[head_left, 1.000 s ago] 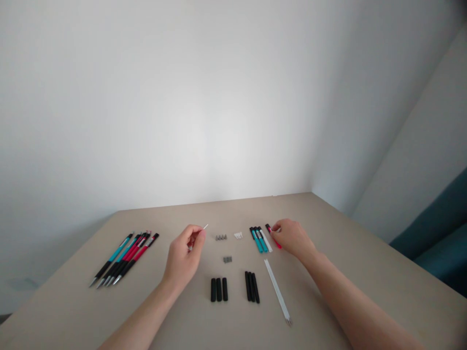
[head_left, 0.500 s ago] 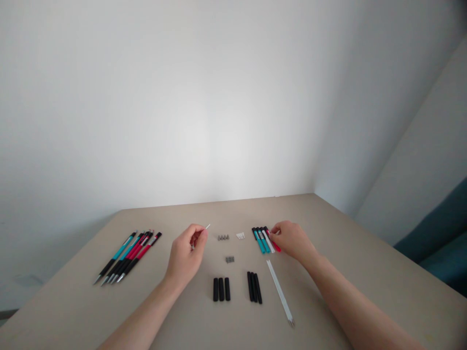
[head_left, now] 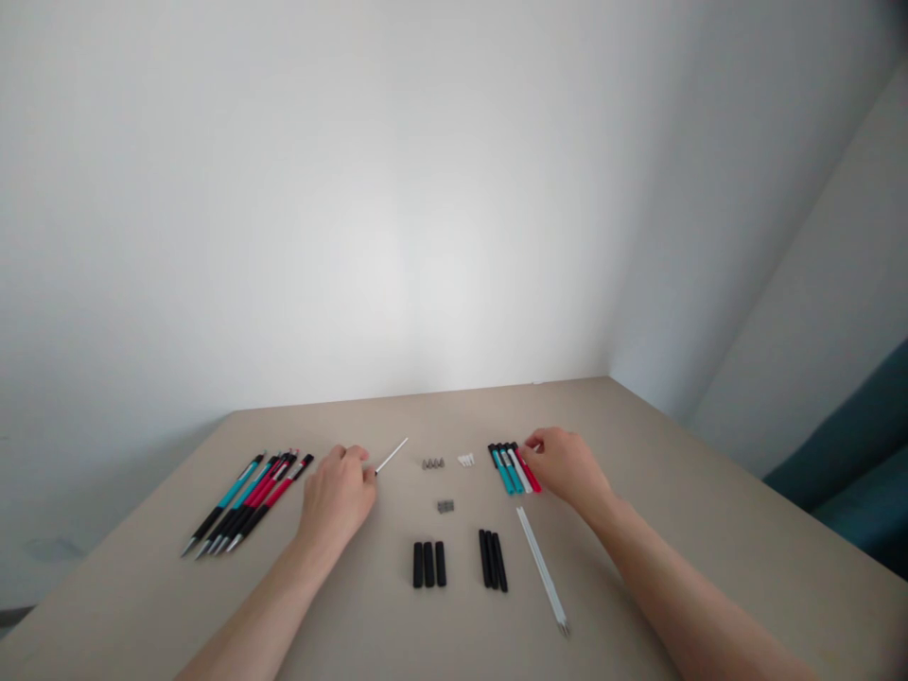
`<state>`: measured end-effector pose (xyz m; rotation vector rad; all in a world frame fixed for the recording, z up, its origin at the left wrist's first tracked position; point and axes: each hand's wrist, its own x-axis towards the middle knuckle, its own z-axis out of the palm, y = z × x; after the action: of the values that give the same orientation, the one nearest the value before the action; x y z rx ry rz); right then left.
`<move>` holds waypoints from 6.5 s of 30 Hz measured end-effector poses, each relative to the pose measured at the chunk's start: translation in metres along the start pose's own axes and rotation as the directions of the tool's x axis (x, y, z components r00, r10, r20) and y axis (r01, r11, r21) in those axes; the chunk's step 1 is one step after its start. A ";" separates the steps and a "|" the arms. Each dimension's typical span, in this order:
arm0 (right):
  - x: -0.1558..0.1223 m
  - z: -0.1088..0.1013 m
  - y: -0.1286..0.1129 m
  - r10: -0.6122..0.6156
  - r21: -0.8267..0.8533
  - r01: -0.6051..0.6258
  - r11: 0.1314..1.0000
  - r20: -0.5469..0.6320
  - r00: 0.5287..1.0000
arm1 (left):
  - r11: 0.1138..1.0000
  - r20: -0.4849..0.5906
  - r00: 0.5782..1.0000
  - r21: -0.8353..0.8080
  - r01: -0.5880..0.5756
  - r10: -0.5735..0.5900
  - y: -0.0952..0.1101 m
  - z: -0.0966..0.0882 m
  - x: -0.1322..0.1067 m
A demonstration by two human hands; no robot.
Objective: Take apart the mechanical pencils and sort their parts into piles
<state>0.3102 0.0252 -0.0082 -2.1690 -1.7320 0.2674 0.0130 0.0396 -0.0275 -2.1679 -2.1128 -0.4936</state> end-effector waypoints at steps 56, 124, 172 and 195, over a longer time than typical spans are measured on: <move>-0.006 -0.005 -0.007 -0.121 0.558 -0.011 0.830 0.199 0.973 | 0.577 -0.127 0.803 -0.631 -0.518 0.582 0.031 -0.016 -0.025; -0.029 -0.034 0.003 -0.145 -0.005 0.230 0.973 0.764 0.628 | 0.628 -0.177 0.794 -0.522 -0.577 0.582 0.027 -0.014 -0.022; -0.061 0.000 -0.050 -0.757 0.460 0.667 0.586 0.017 0.653 | 0.469 -0.189 0.761 -0.688 -0.554 0.621 0.042 -0.020 -0.040; -0.057 0.004 -0.047 -0.618 0.516 0.610 0.602 -0.184 0.765 | 0.510 0.006 0.901 -0.826 -0.239 0.433 0.044 -0.012 -0.032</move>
<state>0.2532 -0.0201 0.0019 -1.0723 -1.9795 0.5154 0.0545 0.0034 -0.0177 -3.1440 -1.5639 -1.4956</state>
